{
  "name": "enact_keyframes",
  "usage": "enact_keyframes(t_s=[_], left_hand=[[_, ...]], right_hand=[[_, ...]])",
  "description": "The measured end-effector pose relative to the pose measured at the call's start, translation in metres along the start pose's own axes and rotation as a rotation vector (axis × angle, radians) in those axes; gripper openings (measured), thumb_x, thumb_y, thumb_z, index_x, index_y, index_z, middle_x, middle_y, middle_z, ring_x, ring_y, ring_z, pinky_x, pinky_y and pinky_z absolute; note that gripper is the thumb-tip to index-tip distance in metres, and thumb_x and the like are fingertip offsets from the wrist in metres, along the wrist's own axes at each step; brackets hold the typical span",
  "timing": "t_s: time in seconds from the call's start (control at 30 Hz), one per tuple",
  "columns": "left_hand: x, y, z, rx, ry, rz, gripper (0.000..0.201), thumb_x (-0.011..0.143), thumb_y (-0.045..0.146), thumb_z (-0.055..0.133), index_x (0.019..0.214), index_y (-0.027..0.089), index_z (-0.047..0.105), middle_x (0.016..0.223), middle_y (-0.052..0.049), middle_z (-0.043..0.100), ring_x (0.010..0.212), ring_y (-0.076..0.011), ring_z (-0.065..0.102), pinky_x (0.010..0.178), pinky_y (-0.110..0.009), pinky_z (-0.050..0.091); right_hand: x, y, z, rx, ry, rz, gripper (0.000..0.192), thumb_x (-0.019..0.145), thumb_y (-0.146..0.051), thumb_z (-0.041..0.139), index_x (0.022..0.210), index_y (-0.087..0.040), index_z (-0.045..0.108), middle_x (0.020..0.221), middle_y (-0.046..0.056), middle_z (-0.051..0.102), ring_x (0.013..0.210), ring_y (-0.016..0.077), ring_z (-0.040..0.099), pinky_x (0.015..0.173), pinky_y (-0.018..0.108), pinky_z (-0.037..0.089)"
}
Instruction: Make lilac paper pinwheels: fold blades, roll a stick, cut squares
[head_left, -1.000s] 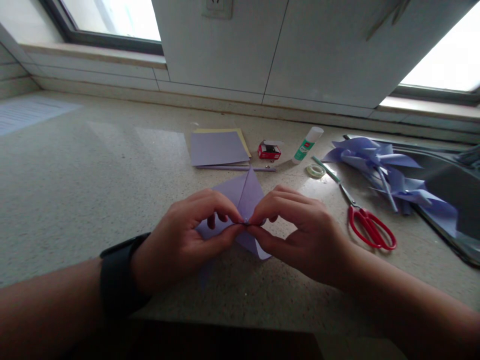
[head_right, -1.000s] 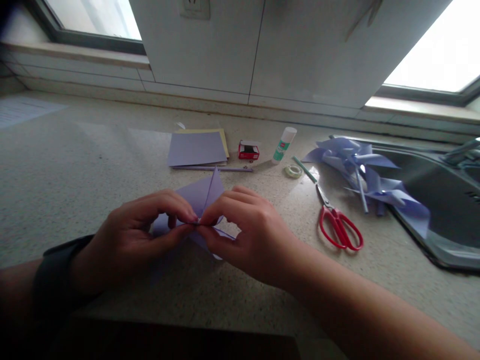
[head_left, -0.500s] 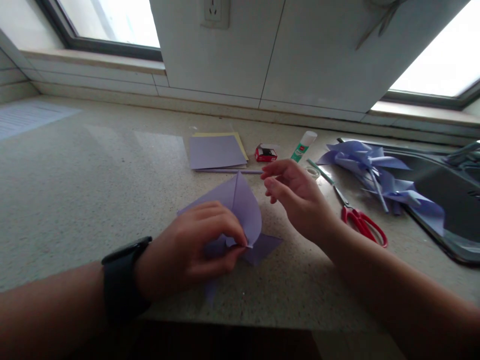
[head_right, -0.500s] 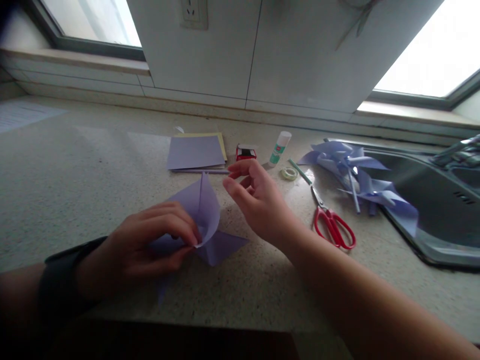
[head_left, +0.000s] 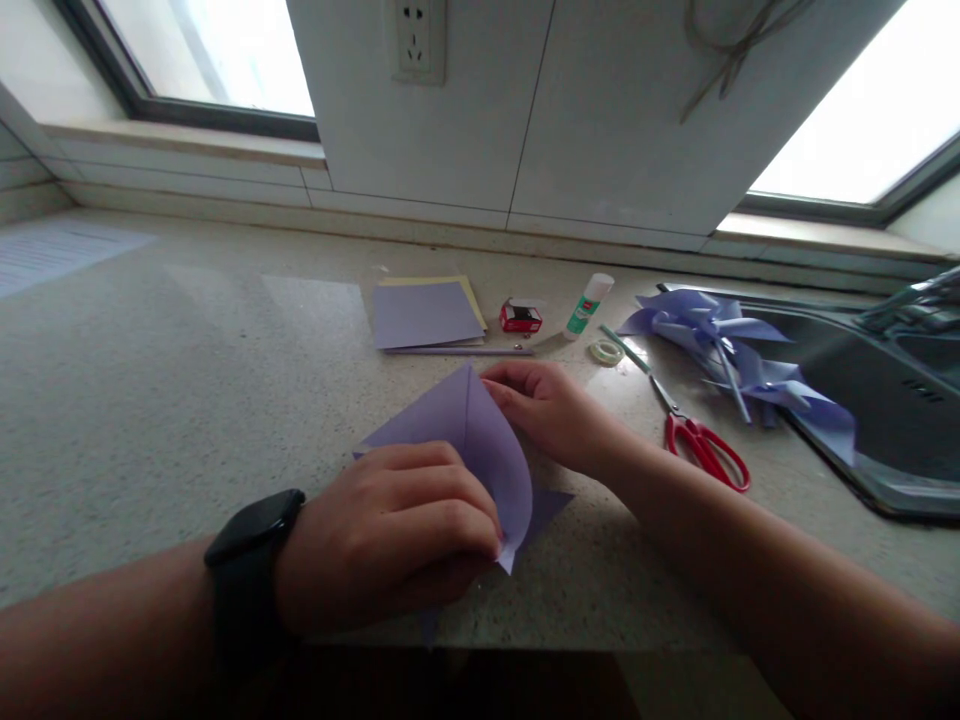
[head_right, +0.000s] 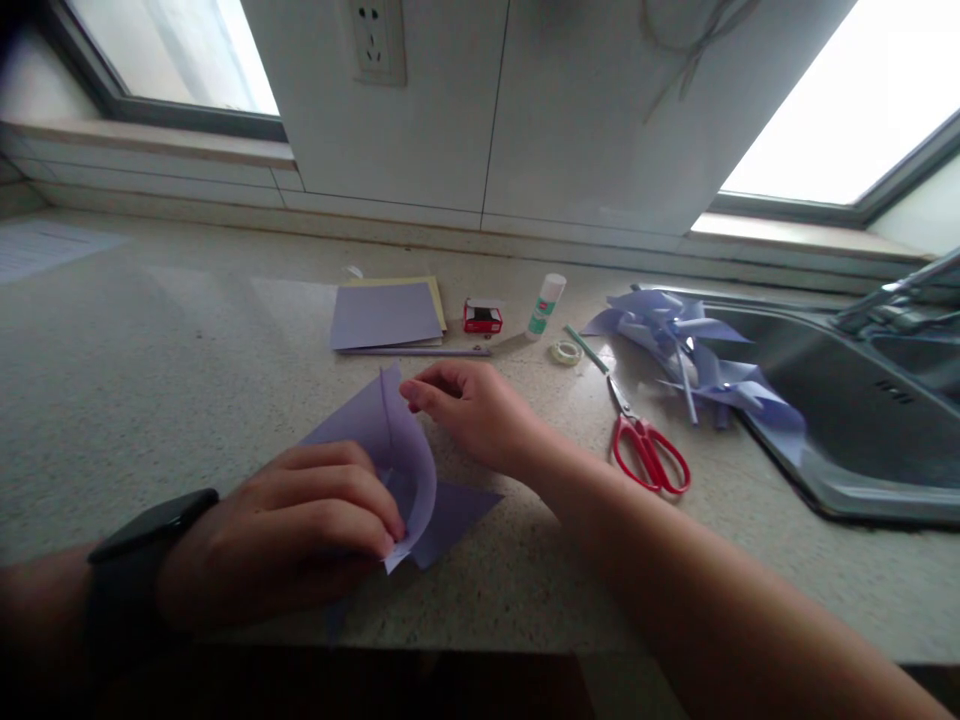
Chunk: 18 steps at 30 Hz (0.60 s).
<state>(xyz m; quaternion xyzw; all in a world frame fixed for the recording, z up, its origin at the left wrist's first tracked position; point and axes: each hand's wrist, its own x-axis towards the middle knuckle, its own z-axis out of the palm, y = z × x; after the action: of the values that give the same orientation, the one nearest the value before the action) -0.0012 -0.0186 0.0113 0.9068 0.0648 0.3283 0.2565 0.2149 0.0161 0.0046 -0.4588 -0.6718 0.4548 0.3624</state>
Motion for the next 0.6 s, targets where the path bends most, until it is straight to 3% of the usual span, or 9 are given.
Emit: enact_keyframes(t_s=[0.23, 0.4, 0.6], left_hand=[[0.003, 0.001, -0.001, -0.043, -0.005, -0.032, 0.015, 0.091, 0.010, 0.061, 0.102, 0.021, 0.060, 0.093, -0.004, 0.074, 0.083, -0.0168, 0.066, 0.077, -0.029, 0.054], [0.004, 0.002, -0.002, -0.061, 0.027, -0.060, 0.014, 0.092, 0.009, 0.058, 0.100, 0.020, 0.059, 0.093, -0.005, 0.072, 0.085, -0.0162, 0.066, 0.078, -0.028, 0.054], [0.001, -0.004, -0.007, -0.119, 0.013, -0.159, 0.018, 0.091, 0.006, 0.057, 0.100, 0.021, 0.058, 0.094, -0.003, 0.071, 0.087, -0.0147, 0.065, 0.081, -0.027, 0.052]], right_hand=[[-0.003, -0.008, 0.001, 0.140, -0.055, 0.034, 0.041, 0.097, -0.051, 0.050, 0.091, -0.015, 0.068, 0.077, 0.003, 0.066, 0.063, 0.0128, 0.054, 0.054, 0.025, 0.046], [-0.009, -0.006, -0.010, 0.145, -0.110, 0.085, 0.029, 0.092, -0.044, 0.063, 0.100, -0.017, 0.072, 0.080, 0.001, 0.065, 0.065, 0.0114, 0.054, 0.054, 0.022, 0.042], [-0.014, 0.001, -0.022, 0.165, -0.216, -0.008, 0.024, 0.097, -0.029, 0.056, 0.116, -0.022, 0.069, 0.089, 0.001, 0.067, 0.071, 0.0115, 0.058, 0.061, 0.022, 0.046]])
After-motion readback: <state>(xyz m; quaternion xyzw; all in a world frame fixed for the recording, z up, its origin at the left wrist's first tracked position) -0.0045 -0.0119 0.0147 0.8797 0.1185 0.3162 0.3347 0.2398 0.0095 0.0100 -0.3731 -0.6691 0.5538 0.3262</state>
